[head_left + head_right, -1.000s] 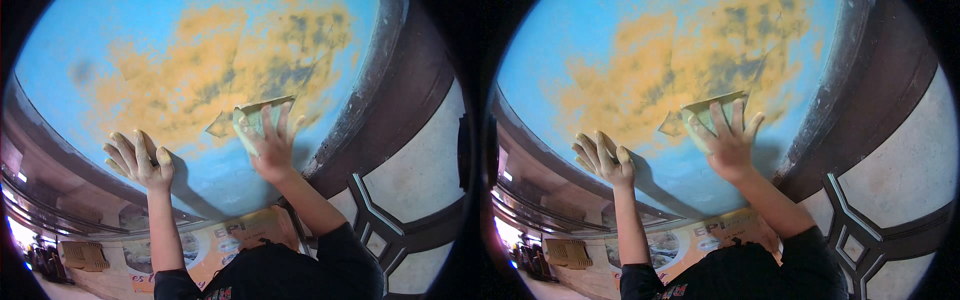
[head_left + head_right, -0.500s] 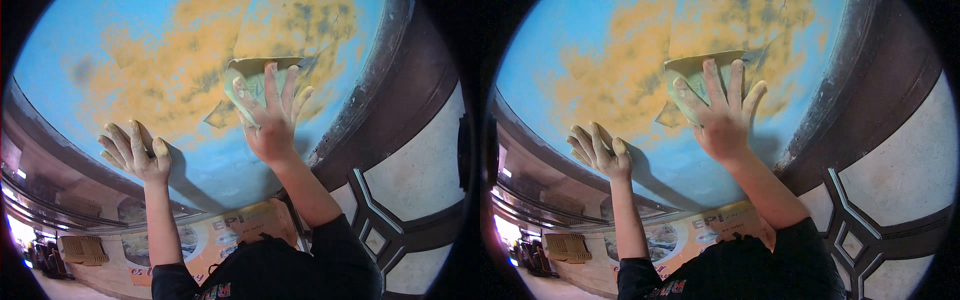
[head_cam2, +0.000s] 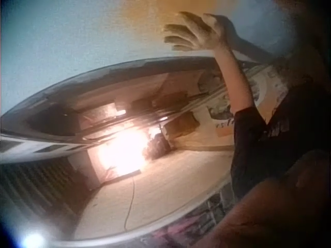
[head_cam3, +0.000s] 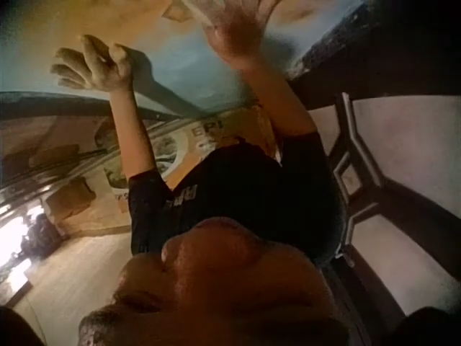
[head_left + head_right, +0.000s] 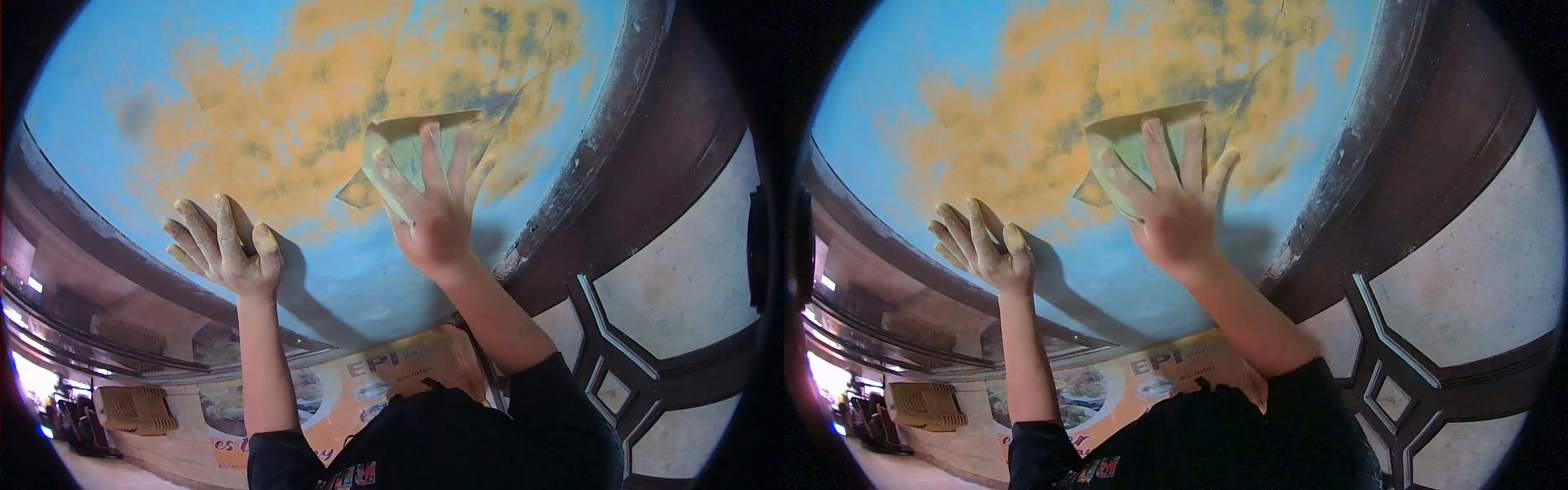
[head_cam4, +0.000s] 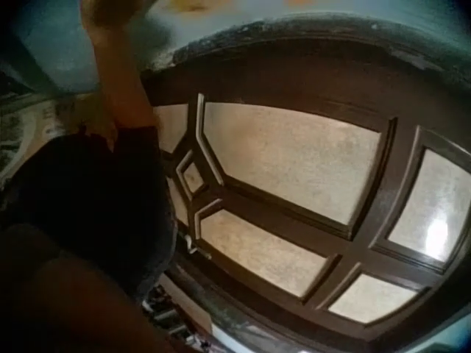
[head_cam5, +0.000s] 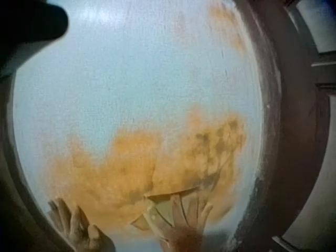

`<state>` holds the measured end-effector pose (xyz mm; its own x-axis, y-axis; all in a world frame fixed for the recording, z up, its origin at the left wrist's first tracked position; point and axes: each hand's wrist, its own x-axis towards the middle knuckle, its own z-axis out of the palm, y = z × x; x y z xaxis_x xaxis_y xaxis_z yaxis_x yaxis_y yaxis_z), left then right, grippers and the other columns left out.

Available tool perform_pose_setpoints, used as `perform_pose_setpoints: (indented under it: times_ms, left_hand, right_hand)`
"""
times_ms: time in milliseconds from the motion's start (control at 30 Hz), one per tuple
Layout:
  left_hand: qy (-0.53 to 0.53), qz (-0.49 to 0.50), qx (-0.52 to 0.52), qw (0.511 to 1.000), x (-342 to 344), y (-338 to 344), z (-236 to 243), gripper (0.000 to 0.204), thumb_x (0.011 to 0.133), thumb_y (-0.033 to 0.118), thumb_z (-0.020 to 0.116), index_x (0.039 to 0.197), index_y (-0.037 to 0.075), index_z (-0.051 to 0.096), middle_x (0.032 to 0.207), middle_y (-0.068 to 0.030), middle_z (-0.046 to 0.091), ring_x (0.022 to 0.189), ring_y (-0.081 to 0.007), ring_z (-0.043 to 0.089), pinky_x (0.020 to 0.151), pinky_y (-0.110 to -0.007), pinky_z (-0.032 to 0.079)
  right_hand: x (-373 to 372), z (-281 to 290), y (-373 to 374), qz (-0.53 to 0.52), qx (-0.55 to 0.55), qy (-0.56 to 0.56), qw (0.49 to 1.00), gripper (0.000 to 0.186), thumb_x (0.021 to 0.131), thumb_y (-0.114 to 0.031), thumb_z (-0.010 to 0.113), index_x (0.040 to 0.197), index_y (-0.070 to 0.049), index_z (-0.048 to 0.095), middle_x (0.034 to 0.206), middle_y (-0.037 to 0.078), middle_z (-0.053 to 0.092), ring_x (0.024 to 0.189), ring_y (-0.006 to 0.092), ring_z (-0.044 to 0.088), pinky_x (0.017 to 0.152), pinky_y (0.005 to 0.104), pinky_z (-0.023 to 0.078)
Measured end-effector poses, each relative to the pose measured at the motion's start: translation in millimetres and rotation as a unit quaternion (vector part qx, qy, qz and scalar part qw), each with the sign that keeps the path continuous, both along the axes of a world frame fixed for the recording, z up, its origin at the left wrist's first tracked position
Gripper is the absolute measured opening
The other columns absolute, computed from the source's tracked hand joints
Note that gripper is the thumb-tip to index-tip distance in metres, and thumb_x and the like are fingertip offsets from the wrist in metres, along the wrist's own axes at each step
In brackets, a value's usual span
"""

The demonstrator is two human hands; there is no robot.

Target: Sanding a patch on a ceiling using sandpaper.

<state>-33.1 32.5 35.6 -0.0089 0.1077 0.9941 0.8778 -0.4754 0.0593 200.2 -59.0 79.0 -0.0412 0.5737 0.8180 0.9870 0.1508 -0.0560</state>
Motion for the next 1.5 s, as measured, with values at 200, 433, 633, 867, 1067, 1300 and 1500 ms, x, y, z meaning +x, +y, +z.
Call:
perform_pose_setpoints:
  times_ms: [200,433,633,867,1067,1300,1500]
  left_hand:
    - [-0.009,-0.009,0.003,1.0,1,-3,3,0.05,0.092,0.045,0.046,0.134,0.019,0.055,0.151,-0.0165,0.033,0.144,-0.0373,0.017,0.116,-0.05,0.001]
    - [-0.007,-0.004,0.001,1.0,9,-4,4,0.05,0.09,0.041,0.047,0.134,0.019,0.055,0.15,-0.0164,0.034,0.144,-0.0368,0.017,0.116,-0.049,0.001]
    - [0.022,0.003,0.008,1.0,3,-5,7,0.05,0.091,0.036,0.049,0.133,0.011,0.054,0.151,-0.0184,0.031,0.144,-0.0386,0.016,0.115,-0.052,0.005]
    - [0.026,0.009,0.01,1.0,3,-4,8,0.05,0.091,0.035,0.049,0.134,0.011,0.053,0.151,-0.019,0.032,0.144,-0.0381,0.016,0.115,-0.052,0.004]
    - [-0.002,-0.005,0.005,1.0,7,0,5,0.052,0.092,0.045,0.044,0.136,0.019,0.053,0.15,-0.0169,0.034,0.144,-0.0371,0.017,0.116,-0.049,0.0]
    - [0.004,0.003,-0.003,1.0,8,-2,7,0.051,0.091,0.042,0.045,0.136,0.019,0.053,0.15,-0.0172,0.034,0.144,-0.0383,0.017,0.116,-0.05,0.0]
    - [0.007,0.004,0.007,1.0,-1,0,4,0.052,0.092,0.045,0.045,0.135,0.018,0.054,0.149,-0.0173,0.035,0.144,-0.0386,0.018,0.116,-0.05,0.001]
  right_hand:
    - [-1,-11,1,0.002,0.015,0.018,1.0,0.065,0.07,-0.014,0.07,0.13,-0.036,0.055,0.147,0.01,0.038,0.134,0.0514,0.026,0.093,0.0814,0.011]
    - [-10,26,5,0.013,-0.007,0.009,1.0,0.061,0.077,-0.012,0.067,0.132,-0.033,0.055,0.154,0.019,0.023,0.138,0.0555,0.011,0.097,0.0784,0.004]
    - [-15,-8,8,0.016,0.012,0.013,1.0,0.072,0.066,-0.019,0.075,0.132,-0.037,0.053,0.153,0.008,0.03,0.138,0.0507,0.019,0.093,0.0819,0.009]
    - [-28,-9,0,0.016,-0.072,0.005,0.997,0.068,0.074,-0.018,0.069,0.136,-0.038,0.049,0.155,0.015,0.021,0.139,0.0548,0.008,0.095,0.0806,0.001]
    - [-32,12,5,0.02,-0.032,-0.004,0.999,0.073,0.07,-0.021,0.072,0.137,-0.038,0.047,0.154,0.011,0.025,0.138,0.053,0.014,0.091,0.0828,0.007]
    - [-35,21,15,0.016,0.012,-0.012,1.0,0.077,0.068,-0.024,0.074,0.138,-0.038,0.046,0.154,0.007,0.028,0.138,0.0493,0.018,0.089,0.0839,0.013]
    - [-40,-1,11,0.021,-0.032,0.023,0.999,0.067,0.076,-0.018,0.069,0.136,-0.038,0.049,0.156,0.016,0.019,0.139,0.055,0.007,0.095,0.0801,-0.002]
